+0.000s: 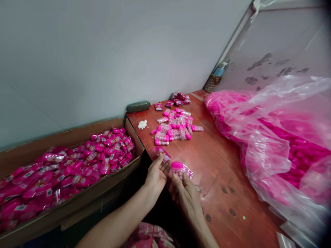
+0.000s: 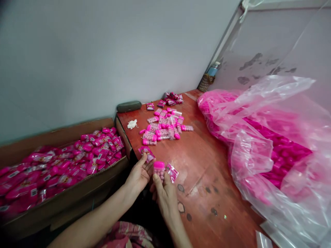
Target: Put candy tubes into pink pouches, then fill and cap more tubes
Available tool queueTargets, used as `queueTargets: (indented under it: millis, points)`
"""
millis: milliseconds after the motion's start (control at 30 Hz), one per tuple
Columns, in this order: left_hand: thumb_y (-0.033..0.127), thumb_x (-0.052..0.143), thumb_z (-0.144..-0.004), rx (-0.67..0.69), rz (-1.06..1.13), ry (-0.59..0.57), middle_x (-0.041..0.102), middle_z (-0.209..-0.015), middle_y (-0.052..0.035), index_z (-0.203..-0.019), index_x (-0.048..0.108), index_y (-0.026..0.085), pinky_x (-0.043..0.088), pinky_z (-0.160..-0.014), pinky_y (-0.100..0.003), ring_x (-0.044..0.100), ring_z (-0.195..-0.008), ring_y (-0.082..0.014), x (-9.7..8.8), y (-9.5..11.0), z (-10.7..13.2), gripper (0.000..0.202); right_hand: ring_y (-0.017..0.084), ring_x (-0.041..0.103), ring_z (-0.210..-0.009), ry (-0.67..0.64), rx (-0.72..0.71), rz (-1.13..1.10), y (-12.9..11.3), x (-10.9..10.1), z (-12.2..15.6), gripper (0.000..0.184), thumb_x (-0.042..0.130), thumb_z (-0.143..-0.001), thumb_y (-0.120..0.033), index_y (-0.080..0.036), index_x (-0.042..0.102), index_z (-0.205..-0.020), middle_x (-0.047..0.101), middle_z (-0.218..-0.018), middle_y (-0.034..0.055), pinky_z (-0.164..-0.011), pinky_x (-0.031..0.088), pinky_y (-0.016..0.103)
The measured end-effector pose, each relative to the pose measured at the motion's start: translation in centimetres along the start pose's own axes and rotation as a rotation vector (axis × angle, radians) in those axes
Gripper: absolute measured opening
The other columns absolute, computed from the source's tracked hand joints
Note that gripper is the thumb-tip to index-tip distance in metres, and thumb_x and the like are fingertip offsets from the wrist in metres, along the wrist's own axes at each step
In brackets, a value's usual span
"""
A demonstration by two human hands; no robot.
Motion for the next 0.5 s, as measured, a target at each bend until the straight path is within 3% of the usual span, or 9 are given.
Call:
queueTargets:
  millis: [133,233,500]
  points:
    - [0.033,0.076,-0.061,-0.011,-0.087,-0.128,0.058,-0.054,-0.0002,-0.067,0.055,0.012,0.045,-0.042,-0.021,0.055,-0.045,-0.0117,0.6,-1.0,0.9,0.031,0.008,0.04,-0.032,-0.01,0.005,0.028,0.3,0.7,-0.4,0.033,0.044,-0.082,-0.053,-0.02,0.046,-0.081,0.047,-0.047,-0.0057,-0.031,0.027,0.017]
    - [0.04,0.077,-0.057,0.019,-0.172,-0.174,0.056,-0.052,0.0,-0.065,0.054,0.012,0.041,-0.039,-0.019,0.053,-0.043,-0.0104,0.8,-1.1,1.4,0.037,0.007,0.041,-0.032,-0.045,-0.016,-0.011,0.3,0.8,-0.6,0.033,0.045,-0.082,-0.053,-0.019,0.046,-0.083,0.046,-0.047,-0.0065,-0.03,0.027,0.015]
    - [0.035,0.074,-0.063,0.071,-0.258,-0.26,0.061,-0.065,-0.0035,-0.074,0.058,0.011,0.046,-0.051,-0.021,0.058,-0.057,-0.0124,1.3,-0.1,1.9,0.031,0.007,0.043,-0.034,0.01,0.01,-0.054,1.3,0.4,-0.6,0.033,0.045,-0.082,-0.052,-0.02,0.044,-0.079,0.051,-0.052,-0.0051,-0.031,0.029,0.015]
Point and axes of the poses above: each hand's wrist, its own z-axis away from the middle knuckle, its own x-axis out of the palm, y = z × x, the point moved 5 cm from there along -z, towards the middle knuckle
